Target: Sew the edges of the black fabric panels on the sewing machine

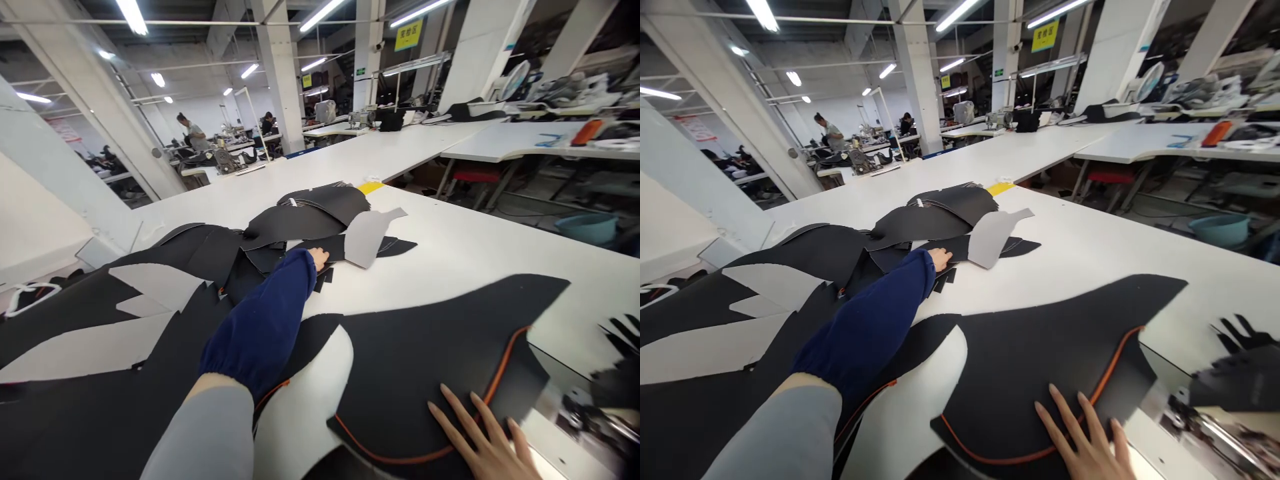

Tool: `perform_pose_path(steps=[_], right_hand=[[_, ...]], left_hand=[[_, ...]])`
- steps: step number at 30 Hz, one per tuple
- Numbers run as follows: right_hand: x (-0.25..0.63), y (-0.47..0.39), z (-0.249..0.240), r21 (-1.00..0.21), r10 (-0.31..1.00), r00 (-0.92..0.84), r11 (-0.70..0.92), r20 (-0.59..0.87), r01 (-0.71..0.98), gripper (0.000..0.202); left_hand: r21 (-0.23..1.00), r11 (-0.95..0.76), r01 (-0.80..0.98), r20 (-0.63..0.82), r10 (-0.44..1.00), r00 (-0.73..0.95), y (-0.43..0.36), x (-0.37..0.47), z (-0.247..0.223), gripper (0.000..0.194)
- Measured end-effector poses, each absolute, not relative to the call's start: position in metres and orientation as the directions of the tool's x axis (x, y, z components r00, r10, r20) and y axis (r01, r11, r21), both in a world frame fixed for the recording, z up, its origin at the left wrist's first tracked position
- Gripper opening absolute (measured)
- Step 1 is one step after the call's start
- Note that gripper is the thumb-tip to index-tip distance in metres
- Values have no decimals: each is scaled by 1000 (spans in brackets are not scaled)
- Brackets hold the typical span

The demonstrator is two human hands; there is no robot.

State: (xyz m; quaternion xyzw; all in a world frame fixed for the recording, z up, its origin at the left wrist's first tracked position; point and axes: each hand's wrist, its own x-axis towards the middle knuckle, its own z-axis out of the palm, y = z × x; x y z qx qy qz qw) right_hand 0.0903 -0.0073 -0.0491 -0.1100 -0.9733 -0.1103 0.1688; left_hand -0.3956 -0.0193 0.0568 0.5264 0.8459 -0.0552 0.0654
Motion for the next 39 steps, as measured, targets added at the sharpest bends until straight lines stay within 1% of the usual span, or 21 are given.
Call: perform_pose_path(steps=[2,5,7,8,9,10,11,12,13,14,16,18,20,21,23,27,29,30,32,35,39], right_hand=[[85,-12,-40,187,213,-925,942,315,281,81],[81,-22,-29,160,277,-927,933,253,322,74],[81,-29,-22,107,307,-933,938,189,331,74],[80,-32,-19,76,323,-931,938,168,339,77],[80,-36,-16,50,337,-929,936,151,347,79],[79,-39,-13,27,350,-926,934,139,357,79],[77,-44,-11,4,362,-924,931,126,365,79],[76,-49,-9,-20,369,-922,929,113,370,77],[75,-54,-7,-47,371,-923,929,99,368,76],[74,-60,-7,-76,369,-925,929,86,363,75],[75,-73,-8,-128,349,-935,932,63,339,74],[77,-85,-11,-163,325,-945,935,42,315,68],[80,-94,-14,-178,318,-948,935,32,308,55],[81,-97,-16,-179,318,-947,935,34,307,47],[83,-99,-18,-173,325,-945,934,42,314,39],[90,-97,-19,-182,338,-939,929,59,323,35],[96,-96,-22,-201,350,-934,922,74,330,32],[100,-96,-24,-207,357,-930,920,84,334,30],[107,-98,-29,-207,365,-924,918,116,337,27],[111,-100,-36,-203,379,-905,918,193,342,25],[111,-99,-35,-214,391,-895,913,215,348,28]], left_hand=[[-3,471,882,-138,873,-467,-20,-386,71,31],[55,487,871,-67,873,-484,-18,-370,106,26],[163,459,873,0,885,-465,-21,-354,131,31],[266,432,862,40,888,-457,-25,-344,142,36],[477,391,787,90,869,-486,-31,-332,151,37],[655,334,678,83,860,-504,-40,-317,156,37],[772,293,564,35,866,-498,-50,-301,158,36],[835,285,470,-39,883,-467,-62,-285,155,36],[853,304,424,-118,905,-409,-74,-267,148,36],[840,330,431,-190,923,-335,-85,-251,138,36],[738,341,582,-308,938,-159,-100,-222,110,38],[555,236,798,-388,922,-3,-99,-199,81,46],[375,62,925,-420,901,110,-80,-177,59,59],[315,-16,949,-406,901,150,-66,-164,51,64],[243,-109,964,-335,923,188,-32,-134,40,67],[118,-127,985,-101,985,139,9,-69,22,65],[90,-174,981,-18,984,176,6,-48,15,66],[91,-200,976,-4,979,201,0,-42,13,67],[110,-231,967,-27,972,235,-14,-39,11,63],[147,-254,956,-60,962,265,-27,-42,12,49],[186,-350,918,24,936,352,-19,-39,7,28]])
